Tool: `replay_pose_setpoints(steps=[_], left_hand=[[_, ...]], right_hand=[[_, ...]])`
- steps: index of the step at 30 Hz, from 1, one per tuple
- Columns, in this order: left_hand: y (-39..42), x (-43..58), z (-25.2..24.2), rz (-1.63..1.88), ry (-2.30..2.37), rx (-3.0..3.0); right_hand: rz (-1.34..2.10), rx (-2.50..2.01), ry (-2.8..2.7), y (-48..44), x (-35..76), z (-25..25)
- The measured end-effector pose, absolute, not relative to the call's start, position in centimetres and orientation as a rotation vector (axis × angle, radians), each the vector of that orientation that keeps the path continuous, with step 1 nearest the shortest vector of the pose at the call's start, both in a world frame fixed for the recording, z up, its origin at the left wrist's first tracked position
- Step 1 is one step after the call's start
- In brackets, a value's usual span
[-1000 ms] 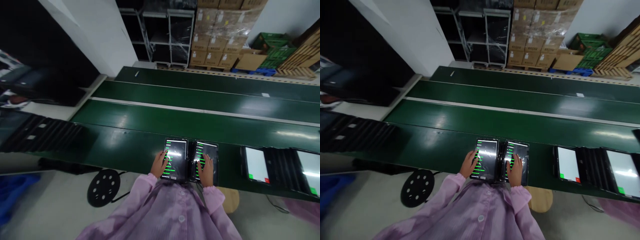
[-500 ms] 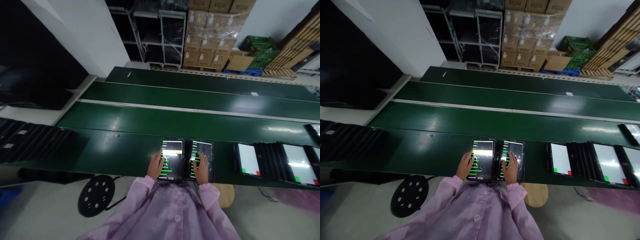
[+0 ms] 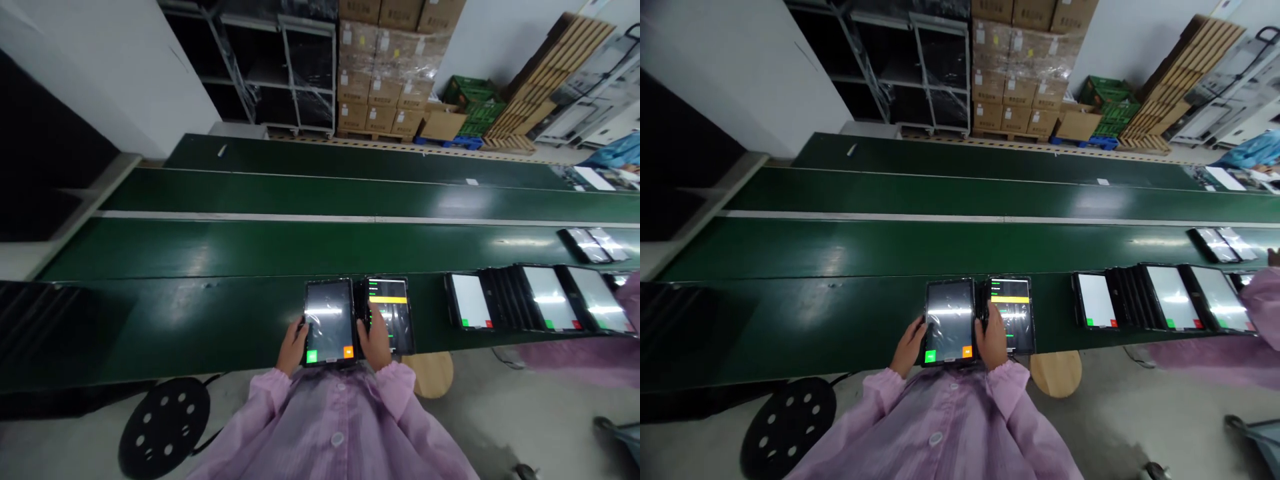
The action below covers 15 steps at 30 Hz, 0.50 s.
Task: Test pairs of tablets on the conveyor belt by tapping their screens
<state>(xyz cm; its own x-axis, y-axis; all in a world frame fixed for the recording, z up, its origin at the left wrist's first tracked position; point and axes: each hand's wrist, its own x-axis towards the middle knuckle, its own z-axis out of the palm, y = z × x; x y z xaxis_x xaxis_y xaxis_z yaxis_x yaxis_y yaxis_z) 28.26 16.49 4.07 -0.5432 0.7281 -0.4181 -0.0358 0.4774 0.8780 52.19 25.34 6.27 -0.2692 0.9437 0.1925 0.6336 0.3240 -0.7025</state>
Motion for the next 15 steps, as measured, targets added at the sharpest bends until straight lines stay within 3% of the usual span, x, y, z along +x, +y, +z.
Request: replay_pose_setpoints(steps=[7, 15], left_hand=[[16.0, 29.8, 5.3, 1.206, 1.659, 0.410], [18.5, 35.2, 12.3, 1.077, 1.431, 0.583]], right_hand=[[1.039, -1.510, -1.802, 21.9, 46.6, 4.0], [0.962, -1.575, -1.575, 23.5, 52.9, 10.1]])
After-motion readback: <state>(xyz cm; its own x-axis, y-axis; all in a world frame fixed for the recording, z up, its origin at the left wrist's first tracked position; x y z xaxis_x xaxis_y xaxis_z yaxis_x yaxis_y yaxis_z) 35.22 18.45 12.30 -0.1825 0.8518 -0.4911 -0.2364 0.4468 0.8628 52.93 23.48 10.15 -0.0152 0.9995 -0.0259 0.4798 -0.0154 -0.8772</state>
